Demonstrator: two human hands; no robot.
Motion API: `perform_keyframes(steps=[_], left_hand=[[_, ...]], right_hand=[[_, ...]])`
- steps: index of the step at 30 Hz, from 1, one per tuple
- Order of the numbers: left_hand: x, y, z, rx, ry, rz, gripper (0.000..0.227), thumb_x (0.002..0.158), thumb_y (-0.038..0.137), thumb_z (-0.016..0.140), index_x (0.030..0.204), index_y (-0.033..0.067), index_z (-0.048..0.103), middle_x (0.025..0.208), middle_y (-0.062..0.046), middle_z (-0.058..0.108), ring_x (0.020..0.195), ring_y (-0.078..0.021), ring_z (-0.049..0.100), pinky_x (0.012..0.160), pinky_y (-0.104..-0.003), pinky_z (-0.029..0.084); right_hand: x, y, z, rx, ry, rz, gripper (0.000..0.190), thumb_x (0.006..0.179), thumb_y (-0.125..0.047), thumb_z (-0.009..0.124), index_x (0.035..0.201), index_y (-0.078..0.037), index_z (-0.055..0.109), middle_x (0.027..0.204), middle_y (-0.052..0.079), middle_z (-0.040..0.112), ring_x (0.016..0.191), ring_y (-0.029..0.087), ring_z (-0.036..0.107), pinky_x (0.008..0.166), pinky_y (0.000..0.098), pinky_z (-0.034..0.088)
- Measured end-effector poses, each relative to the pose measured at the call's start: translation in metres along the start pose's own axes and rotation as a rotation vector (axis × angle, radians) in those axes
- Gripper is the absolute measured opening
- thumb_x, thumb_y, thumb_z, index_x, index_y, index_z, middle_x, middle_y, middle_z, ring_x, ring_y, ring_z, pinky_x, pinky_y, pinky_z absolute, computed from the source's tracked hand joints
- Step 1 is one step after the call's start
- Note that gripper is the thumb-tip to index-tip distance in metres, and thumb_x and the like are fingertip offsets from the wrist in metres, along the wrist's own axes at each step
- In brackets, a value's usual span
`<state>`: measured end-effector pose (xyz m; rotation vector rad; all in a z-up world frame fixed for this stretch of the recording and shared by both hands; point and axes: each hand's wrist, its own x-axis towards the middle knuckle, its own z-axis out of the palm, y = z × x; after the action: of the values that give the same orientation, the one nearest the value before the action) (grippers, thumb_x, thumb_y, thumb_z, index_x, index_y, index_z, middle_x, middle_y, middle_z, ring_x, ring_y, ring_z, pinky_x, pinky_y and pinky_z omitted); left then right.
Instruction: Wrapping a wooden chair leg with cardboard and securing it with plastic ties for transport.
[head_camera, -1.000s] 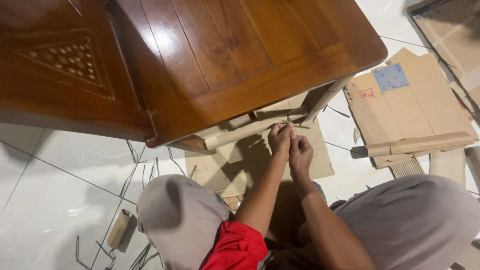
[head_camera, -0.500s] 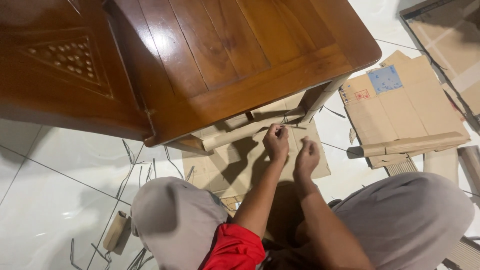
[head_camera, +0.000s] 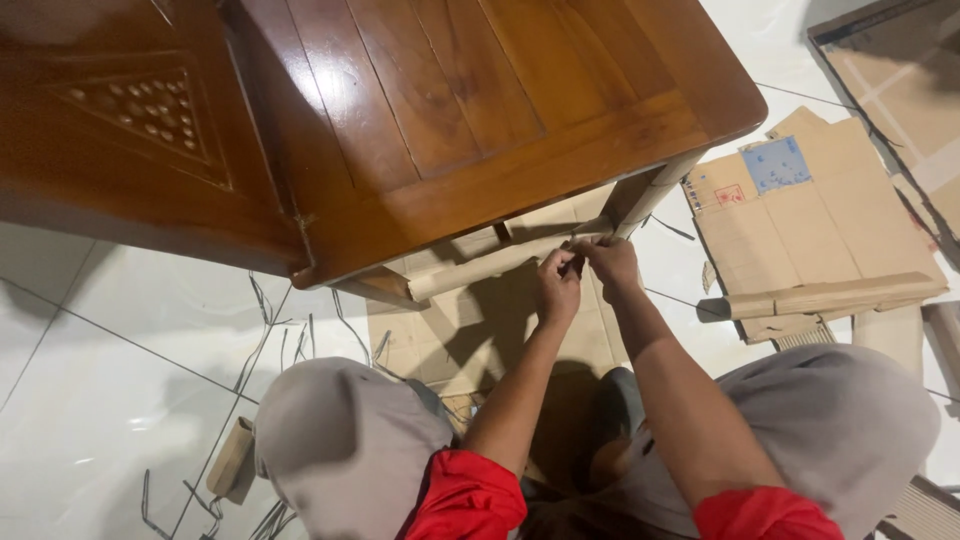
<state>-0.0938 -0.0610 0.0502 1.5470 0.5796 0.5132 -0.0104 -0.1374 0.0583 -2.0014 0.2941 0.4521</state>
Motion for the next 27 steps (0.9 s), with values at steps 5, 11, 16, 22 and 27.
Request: perform_keyframes(steps=[5, 11, 16, 22, 27], left_hand=[[0.000, -0.006, -0.004, 0.033, -0.016, 0.003, 0.013, 0.088, -0.004, 0.067, 0.091, 0.0080, 0.072, 0.073, -0.015, 0.072, 0.064, -0.0239, 0.071, 0.060, -0.035, 0.056], [-0.009, -0.001, 0.001, -0.011, -0.003, -0.105, 0.010, 0.094, 0.000, 0.069, 0.102, 0.0074, 0.067, 0.079, -0.015, 0.072, 0.065, -0.0183, 0.067, 0.063, -0.031, 0.055], [-0.010, -0.018, 0.006, 0.000, -0.041, -0.377, 0.028, 0.100, 0.010, 0.067, 0.125, 0.0139, 0.055, 0.088, -0.004, 0.075, 0.070, -0.0079, 0.071, 0.065, -0.024, 0.056], [0.007, -0.077, 0.014, 0.121, -0.154, -0.509, 0.025, 0.092, 0.002, 0.060, 0.105, 0.0161, 0.075, 0.082, -0.007, 0.076, 0.070, -0.0109, 0.075, 0.057, -0.022, 0.059], [0.019, -0.009, -0.005, 0.679, -0.289, -0.082, 0.011, 0.091, 0.020, 0.067, 0.096, 0.0235, 0.076, 0.089, -0.007, 0.078, 0.095, -0.0278, 0.077, 0.086, -0.037, 0.061]], right_hand=[[-0.002, -0.004, 0.008, 0.168, -0.066, 0.030, 0.019, 0.079, -0.016, 0.078, 0.080, 0.000, 0.069, 0.055, 0.008, 0.052, 0.044, 0.014, 0.047, 0.043, 0.0281, 0.039], [-0.003, -0.001, 0.008, -0.103, -0.115, -0.070, 0.031, 0.092, -0.031, 0.068, 0.103, -0.003, 0.073, 0.086, 0.022, 0.071, 0.088, 0.038, 0.069, 0.077, 0.0511, 0.052], [-0.003, -0.004, 0.001, -0.133, -0.150, -0.112, 0.031, 0.096, -0.030, 0.062, 0.106, -0.002, 0.071, 0.083, 0.019, 0.069, 0.080, 0.034, 0.070, 0.074, 0.0502, 0.055], [0.013, 0.009, -0.001, -0.021, -0.183, -0.146, 0.027, 0.095, -0.024, 0.061, 0.104, 0.000, 0.070, 0.071, 0.012, 0.062, 0.059, 0.022, 0.059, 0.056, 0.0375, 0.050], [-0.007, -0.010, -0.008, 0.073, -0.221, -0.133, 0.023, 0.091, -0.015, 0.063, 0.104, 0.003, 0.066, 0.067, 0.008, 0.053, 0.054, 0.018, 0.052, 0.050, 0.0331, 0.047]])
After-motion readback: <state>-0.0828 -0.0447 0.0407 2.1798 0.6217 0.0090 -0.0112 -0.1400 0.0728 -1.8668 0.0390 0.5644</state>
